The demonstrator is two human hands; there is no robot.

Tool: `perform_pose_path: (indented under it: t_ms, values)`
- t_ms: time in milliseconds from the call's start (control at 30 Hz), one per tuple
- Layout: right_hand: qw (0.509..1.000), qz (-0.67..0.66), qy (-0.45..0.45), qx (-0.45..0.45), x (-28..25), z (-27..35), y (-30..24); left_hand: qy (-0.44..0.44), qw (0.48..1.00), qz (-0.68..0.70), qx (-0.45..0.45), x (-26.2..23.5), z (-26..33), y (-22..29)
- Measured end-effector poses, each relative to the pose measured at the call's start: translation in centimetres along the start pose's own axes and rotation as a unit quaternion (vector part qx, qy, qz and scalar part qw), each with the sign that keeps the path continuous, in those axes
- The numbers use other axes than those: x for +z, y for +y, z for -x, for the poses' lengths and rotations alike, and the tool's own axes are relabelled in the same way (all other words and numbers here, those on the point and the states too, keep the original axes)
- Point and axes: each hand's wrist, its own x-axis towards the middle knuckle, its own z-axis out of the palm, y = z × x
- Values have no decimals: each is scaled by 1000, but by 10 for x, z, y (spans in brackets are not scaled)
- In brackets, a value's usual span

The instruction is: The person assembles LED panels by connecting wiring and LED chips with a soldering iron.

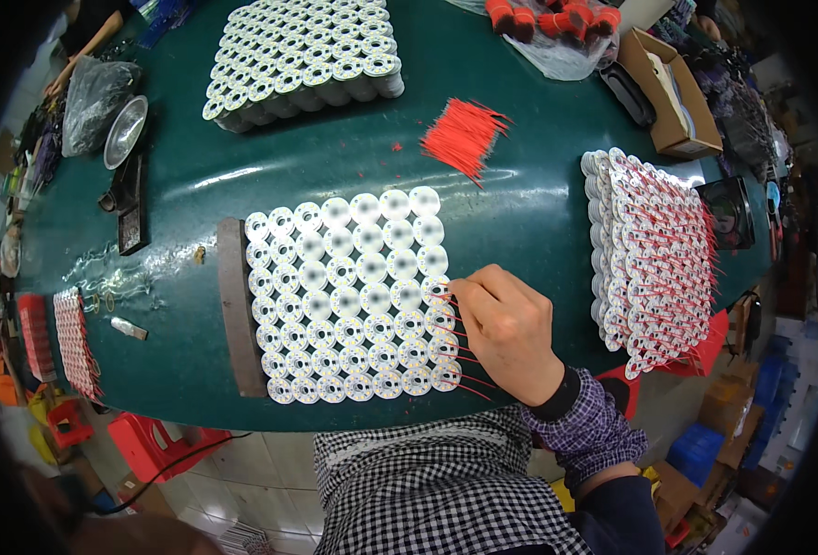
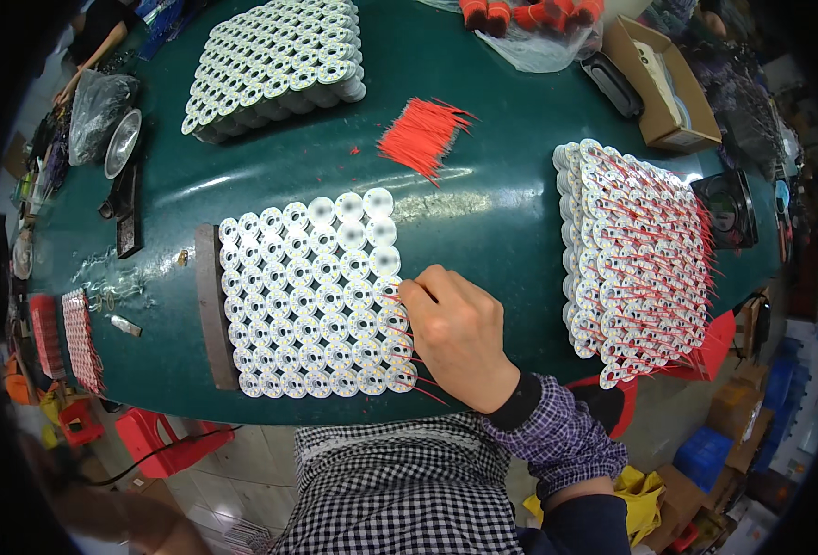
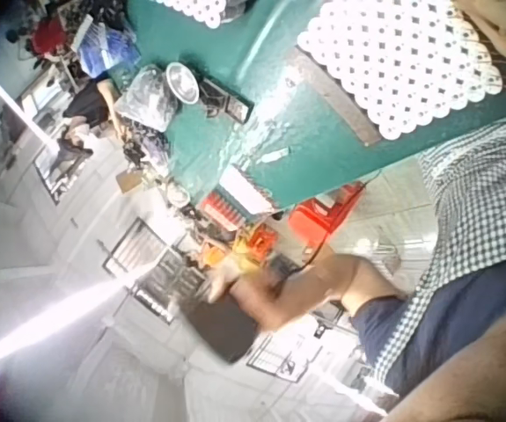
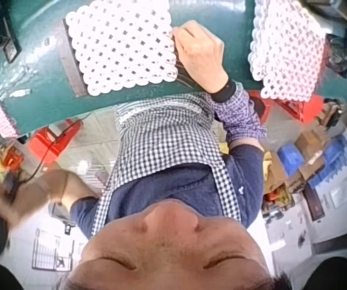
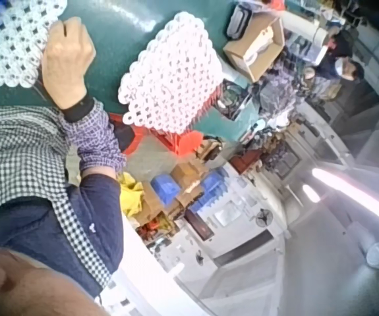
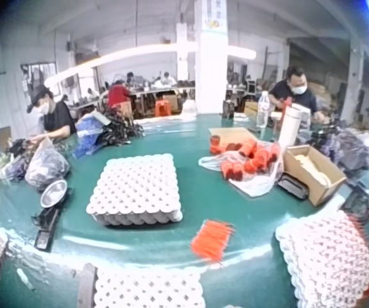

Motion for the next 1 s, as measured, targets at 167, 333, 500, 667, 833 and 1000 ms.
perform_pose_path:
  t_ms: [167,333,500,667,833,1000]
  values:
    - [999,6,25,-29,-4,-5,2,63,987,136,-65,16,-6,30]
    - [999,-31,25,-17,-11,-18,3,116,945,274,-139,39,3,47]
    - [997,-76,11,20,2,-23,9,-152,836,412,-329,97,68,85]
    - [989,-131,-4,73,10,-22,11,-298,840,385,-240,117,111,77]
    - [986,-143,-2,88,16,-20,12,-316,847,367,-220,124,106,93]
    - [987,-138,0,79,17,-20,14,-332,856,361,-166,132,110,89]
